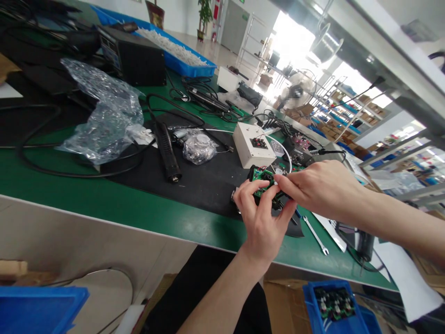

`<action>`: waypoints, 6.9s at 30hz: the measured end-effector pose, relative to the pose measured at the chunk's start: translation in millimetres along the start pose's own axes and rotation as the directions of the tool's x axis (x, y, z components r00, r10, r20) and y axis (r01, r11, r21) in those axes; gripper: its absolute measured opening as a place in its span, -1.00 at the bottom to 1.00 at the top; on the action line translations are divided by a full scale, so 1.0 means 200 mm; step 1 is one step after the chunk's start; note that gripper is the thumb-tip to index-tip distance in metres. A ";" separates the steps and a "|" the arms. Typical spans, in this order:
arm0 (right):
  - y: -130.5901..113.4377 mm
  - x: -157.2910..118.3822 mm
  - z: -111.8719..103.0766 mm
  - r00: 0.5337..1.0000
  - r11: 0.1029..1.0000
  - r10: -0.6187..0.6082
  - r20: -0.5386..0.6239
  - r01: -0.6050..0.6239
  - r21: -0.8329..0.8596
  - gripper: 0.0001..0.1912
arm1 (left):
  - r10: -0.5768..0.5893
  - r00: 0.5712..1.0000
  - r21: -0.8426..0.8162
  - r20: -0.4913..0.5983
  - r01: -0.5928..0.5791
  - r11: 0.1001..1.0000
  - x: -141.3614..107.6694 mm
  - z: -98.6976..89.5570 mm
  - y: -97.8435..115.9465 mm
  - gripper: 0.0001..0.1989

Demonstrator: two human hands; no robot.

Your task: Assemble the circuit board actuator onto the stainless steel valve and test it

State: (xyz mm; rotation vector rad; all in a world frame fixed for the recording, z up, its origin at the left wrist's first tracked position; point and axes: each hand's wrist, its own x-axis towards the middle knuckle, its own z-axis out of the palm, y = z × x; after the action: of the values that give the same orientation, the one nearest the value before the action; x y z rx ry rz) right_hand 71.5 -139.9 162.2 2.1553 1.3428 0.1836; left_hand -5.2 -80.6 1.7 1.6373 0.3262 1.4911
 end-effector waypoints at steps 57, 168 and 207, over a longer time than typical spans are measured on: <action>0.07 -0.04 -0.02 0.989 0.978 -0.149 0.020 0.145 0.149 -0.36 | -0.041 0.996 0.082 -0.075 0.047 0.995 -0.04 0.04 0.04 -0.94; 0.03 -0.01 0.01 0.999 0.998 -0.027 -0.025 0.028 0.049 -0.23 | 0.049 0.991 0.120 -0.125 -0.034 0.992 -0.05 0.03 -0.01 -0.81; 0.09 0.01 0.06 0.964 0.916 0.256 -0.068 -0.219 0.337 -0.45 | 0.160 0.514 -0.057 0.843 -0.212 0.976 0.65 -0.08 0.05 -0.53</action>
State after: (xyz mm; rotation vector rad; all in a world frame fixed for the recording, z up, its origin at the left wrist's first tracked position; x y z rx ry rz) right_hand 90.8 -149.0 160.8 2.6257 1.2356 0.1883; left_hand 8.3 11.8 95.6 2.2843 -0.3878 0.6379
